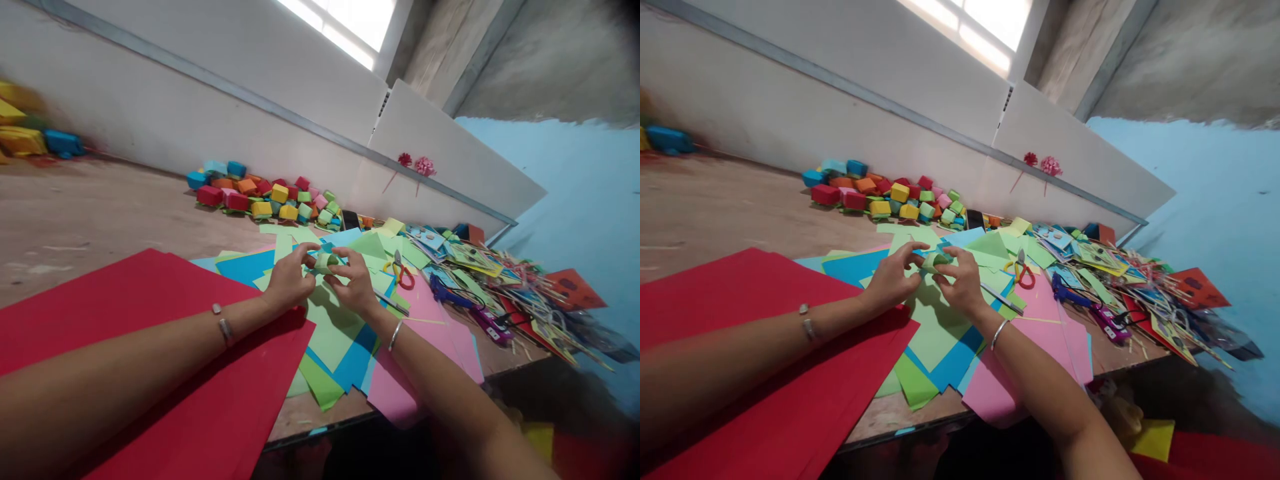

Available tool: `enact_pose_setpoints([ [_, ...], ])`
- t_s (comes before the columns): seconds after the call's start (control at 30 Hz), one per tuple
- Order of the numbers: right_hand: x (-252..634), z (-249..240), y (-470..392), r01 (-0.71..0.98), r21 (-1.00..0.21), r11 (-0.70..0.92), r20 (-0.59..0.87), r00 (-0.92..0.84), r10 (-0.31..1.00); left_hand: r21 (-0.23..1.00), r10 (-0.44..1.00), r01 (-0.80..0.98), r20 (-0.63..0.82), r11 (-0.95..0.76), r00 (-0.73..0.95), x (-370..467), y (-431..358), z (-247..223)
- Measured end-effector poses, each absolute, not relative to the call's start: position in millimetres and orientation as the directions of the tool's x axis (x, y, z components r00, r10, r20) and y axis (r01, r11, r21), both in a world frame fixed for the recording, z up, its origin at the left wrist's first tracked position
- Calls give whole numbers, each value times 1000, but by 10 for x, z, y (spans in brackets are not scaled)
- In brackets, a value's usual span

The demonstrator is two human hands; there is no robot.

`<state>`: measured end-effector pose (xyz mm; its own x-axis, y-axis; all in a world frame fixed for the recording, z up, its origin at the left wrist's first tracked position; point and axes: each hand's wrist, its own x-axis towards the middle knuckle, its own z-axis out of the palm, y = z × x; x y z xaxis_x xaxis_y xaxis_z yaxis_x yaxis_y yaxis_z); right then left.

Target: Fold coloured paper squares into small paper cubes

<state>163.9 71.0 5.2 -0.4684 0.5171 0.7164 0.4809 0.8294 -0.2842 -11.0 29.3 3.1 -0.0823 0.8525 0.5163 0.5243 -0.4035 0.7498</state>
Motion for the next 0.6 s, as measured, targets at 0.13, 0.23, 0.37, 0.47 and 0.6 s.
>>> enact_pose_setpoints([
  [0.13,1636,47,709,487,-271,830,710,-482,514,758,862,520,501,-392,-80,-122,274,54],
  [0.23,1631,48,705,496,-282,821,687,-493,534,763,869,516,489,-389,-68,-129,273,58],
  [0.37,1622,51,703,512,-279,812,647,-525,553,765,873,511,485,-392,-57,-129,274,56],
  [0.47,1608,53,699,535,-266,802,628,-535,565,761,875,523,481,-384,-58,-125,267,59],
  [0.6,1595,60,688,567,-258,783,614,-530,585,734,871,558,490,-387,-41,-121,247,73],
])
